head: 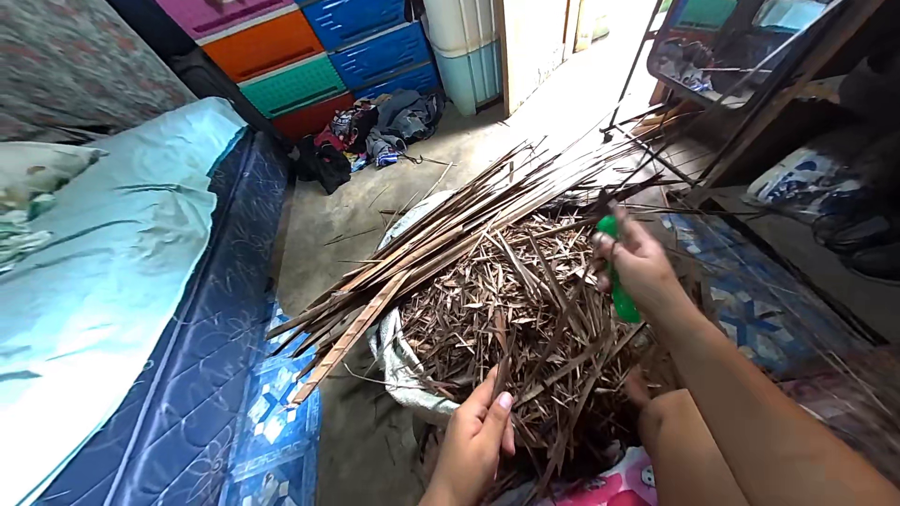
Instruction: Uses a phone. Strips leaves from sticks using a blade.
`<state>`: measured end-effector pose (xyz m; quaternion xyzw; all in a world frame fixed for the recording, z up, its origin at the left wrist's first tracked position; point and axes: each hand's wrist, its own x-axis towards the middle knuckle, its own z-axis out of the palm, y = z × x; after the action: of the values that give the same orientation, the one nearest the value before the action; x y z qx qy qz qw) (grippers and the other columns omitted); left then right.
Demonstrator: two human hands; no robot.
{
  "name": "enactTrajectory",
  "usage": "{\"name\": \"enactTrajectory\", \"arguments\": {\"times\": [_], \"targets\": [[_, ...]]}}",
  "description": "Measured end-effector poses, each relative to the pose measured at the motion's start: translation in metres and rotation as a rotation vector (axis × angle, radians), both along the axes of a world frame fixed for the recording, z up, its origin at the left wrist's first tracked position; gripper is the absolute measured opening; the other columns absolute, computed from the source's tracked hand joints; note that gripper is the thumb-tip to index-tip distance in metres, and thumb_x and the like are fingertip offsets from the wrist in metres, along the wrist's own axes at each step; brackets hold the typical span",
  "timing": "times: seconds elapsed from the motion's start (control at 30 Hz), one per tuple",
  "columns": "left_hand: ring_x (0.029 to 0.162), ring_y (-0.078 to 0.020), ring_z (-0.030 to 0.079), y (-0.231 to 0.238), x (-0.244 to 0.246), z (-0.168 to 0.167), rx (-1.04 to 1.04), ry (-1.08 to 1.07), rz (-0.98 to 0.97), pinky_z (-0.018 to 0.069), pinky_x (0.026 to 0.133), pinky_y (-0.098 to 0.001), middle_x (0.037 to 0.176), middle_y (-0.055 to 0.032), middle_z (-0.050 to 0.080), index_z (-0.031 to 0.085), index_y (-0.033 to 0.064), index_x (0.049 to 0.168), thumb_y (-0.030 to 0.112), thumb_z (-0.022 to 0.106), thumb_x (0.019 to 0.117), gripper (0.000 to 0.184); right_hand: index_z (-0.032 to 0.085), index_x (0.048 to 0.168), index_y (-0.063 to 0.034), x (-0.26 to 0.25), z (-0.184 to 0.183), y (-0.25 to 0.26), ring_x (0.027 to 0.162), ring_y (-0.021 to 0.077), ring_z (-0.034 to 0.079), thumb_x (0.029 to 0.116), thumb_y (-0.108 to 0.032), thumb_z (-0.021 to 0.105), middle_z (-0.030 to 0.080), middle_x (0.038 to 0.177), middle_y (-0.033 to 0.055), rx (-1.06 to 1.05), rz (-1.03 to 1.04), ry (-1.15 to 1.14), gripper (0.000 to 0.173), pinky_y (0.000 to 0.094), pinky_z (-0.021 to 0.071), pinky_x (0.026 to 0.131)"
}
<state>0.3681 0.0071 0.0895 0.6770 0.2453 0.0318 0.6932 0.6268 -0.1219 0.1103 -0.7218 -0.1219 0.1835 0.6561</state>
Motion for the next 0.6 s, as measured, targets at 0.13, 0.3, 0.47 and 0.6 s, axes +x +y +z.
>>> {"name": "enactTrajectory", "arguments": {"times": [0.13, 0.3, 0.47, 0.6], "targets": [[0.044, -0.0008, 0.044, 0.001, 0.004, -0.003, 0.1, 0.057, 0.053, 0.0383, 0.042, -0.0183, 0.059, 0.0071, 0.054, 0.044, -0.0005, 0.151, 0.016, 0.045, 0.1062, 0.048, 0.04, 0.156, -0.0089, -0.012, -0.01, 0.011, 0.058, 0.0118, 0.058, 0.1095, -0.021, 0.051, 0.061, 0.086, 0.0074, -0.186, 0.181, 0.078, 0.049, 0.0291, 0.0526, 0.054], [0.049, -0.0021, 0.05, 0.002, 0.008, -0.004, 0.325, 0.15, 0.121, 0.0445, 0.048, -0.0203, 0.065, 0.005, 0.06, 0.047, 0.0031, 0.151, 0.02, 0.05, 0.1045, 0.05, 0.042, 0.153, -0.0096, -0.055, -0.006, 0.025, 0.058, 0.0082, 0.054, 0.109, -0.022, 0.049, 0.058, 0.083, 0.0014, -0.159, 0.752, 0.339, 0.046, 0.0248, 0.0487, 0.052], [0.055, -0.0033, 0.057, 0.004, 0.007, -0.01, 0.468, 0.172, 0.142, 0.0523, 0.058, -0.023, 0.09, -0.0032, 0.072, 0.049, 0.0056, 0.152, 0.021, 0.051, 0.103, 0.051, 0.013, 0.166, -0.0172, -0.074, -0.02, 0.035, 0.058, 0.0104, 0.056, 0.1084, -0.022, 0.049, 0.06, 0.09, 0.0048, -0.058, 0.792, 0.376, 0.068, 0.0267, 0.0505, 0.052], [0.056, -0.0055, 0.058, 0.003, 0.007, -0.004, 0.459, 0.226, 0.151, 0.0539, 0.06, -0.0262, 0.088, -0.0029, 0.072, 0.048, 0.0111, 0.153, 0.022, 0.054, 0.1043, 0.05, 0.038, 0.152, -0.0089, -0.077, -0.028, 0.034, 0.059, 0.0098, 0.06, 0.1039, -0.025, 0.057, 0.067, 0.09, 0.0039, -0.035, 0.381, -0.019, 0.054, 0.0294, 0.0538, 0.053]]}}
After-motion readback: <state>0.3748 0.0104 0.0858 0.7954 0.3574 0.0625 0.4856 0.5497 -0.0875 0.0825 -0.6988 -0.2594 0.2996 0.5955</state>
